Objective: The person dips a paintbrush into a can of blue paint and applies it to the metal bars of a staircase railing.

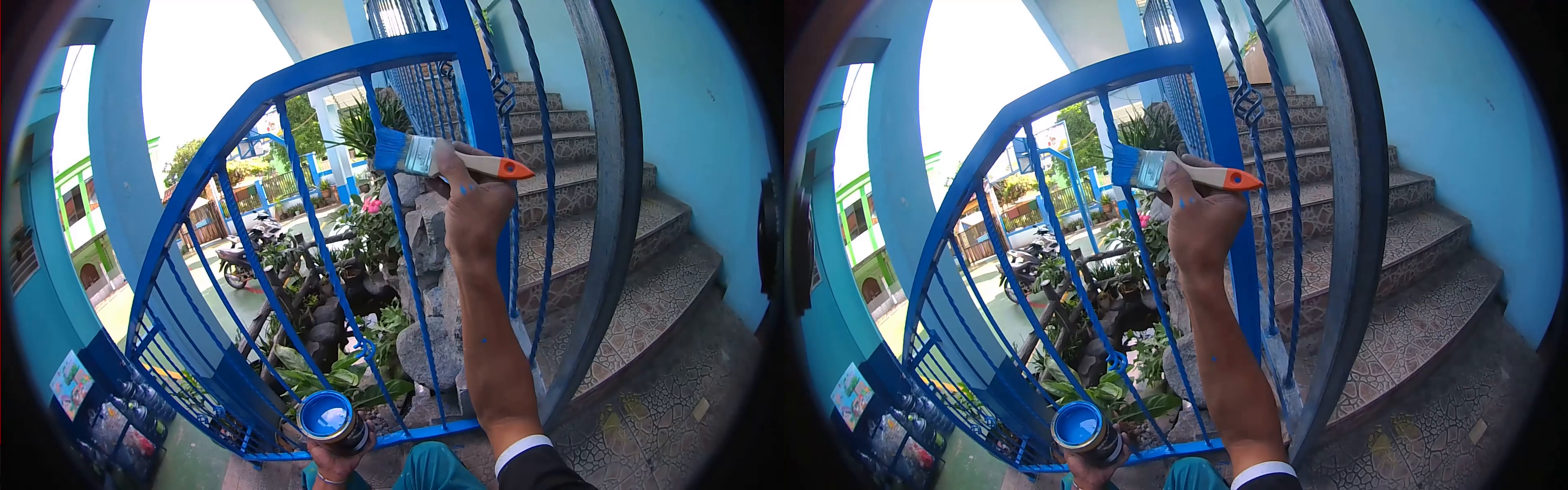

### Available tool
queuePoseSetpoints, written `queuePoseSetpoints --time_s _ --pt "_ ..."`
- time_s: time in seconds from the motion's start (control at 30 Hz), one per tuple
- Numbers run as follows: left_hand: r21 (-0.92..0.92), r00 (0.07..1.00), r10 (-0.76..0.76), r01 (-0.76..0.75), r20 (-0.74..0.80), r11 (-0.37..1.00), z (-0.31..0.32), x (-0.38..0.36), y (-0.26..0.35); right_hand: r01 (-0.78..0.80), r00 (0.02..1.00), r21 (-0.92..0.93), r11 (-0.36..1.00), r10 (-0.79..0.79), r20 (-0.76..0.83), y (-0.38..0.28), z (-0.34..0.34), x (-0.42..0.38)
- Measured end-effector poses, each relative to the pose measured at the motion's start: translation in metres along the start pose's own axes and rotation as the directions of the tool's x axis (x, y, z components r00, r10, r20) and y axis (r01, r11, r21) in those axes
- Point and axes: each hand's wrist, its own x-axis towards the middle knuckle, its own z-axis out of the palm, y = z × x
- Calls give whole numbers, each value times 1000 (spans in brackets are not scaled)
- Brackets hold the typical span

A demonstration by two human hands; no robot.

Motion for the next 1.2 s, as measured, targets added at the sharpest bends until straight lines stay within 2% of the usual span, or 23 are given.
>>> queuePoseSetpoints --time_s 0.07,0.17,0.23,0.33,0.37,0.5,0.57,0.6,0.67,0.73,0.77,0.87,0.9,0.97,1.07,1.13,1.2 --pt "-31 1000 -15 15 11 999 -1 -1 2 28 999 -68 997 -31 -43 -1 -12 -9" --pt "32 1000 19 -20 25 999 -7 -2 4 62 996 -220 974 -73 -45 -14 -20 -11" --pt "30 1000 12 -12 -25 999 -1 -4 4 77 994 -285 956 -94 -49 -27 -14 -10" --pt "21 999 9 -8 -49 1000 -7 -3 6 140 988 -624 769 -68 138 -50 -5 0" --pt "17 999 9 -8 -47 1000 -11 -2 8 98 988 -617 781 -2 155 -55 6 1" --pt "17 999 9 -9 -41 1000 -12 0 7 284 936 -649 706 -55 349 -69 40 10" --pt "-11 999 4 -4 -40 1000 -8 -1 5 307 937 -532 789 -153 314 -77 45 11" --pt "38 1000 15 -14 -26 999 -8 -2 5 316 938 -470 824 -195 288 -77 45 10" --pt "131 999 37 -38 9 991 -8 -3 4 318 944 -493 810 -219 248 -77 33 13" --pt "110 1000 29 -29 3 994 -6 -4 4 308 951 -548 778 -235 201 -74 16 13" --pt "100 1000 24 -24 2 995 -6 -4 4 304 951 -616 726 -197 238 -70 10 16" --pt "110 1000 9 -12 24 994 -6 -3 4 178 958 -595 784 -1 286 -55 13 14" --pt "59 1000 -4 3 12 998 -5 -2 4 171 953 -653 738 44 300 -59 21 15" --pt "-43 1000 -23 23 -11 999 -4 -4 4 203 960 -560 803 -51 275 -62 36 20" --pt "-34 998 -8 10 62 999 -3 -5 3 282 944 -407 869 -177 277 -69 48 34" --pt "-39 1000 -13 13 11 999 0 -5 3 376 912 -261 889 -305 275 -67 51 41" --pt "-28 1000 -5 5 -20 1000 -1 -5 4 362 926 -378 852 -280 253 -72 41 39"
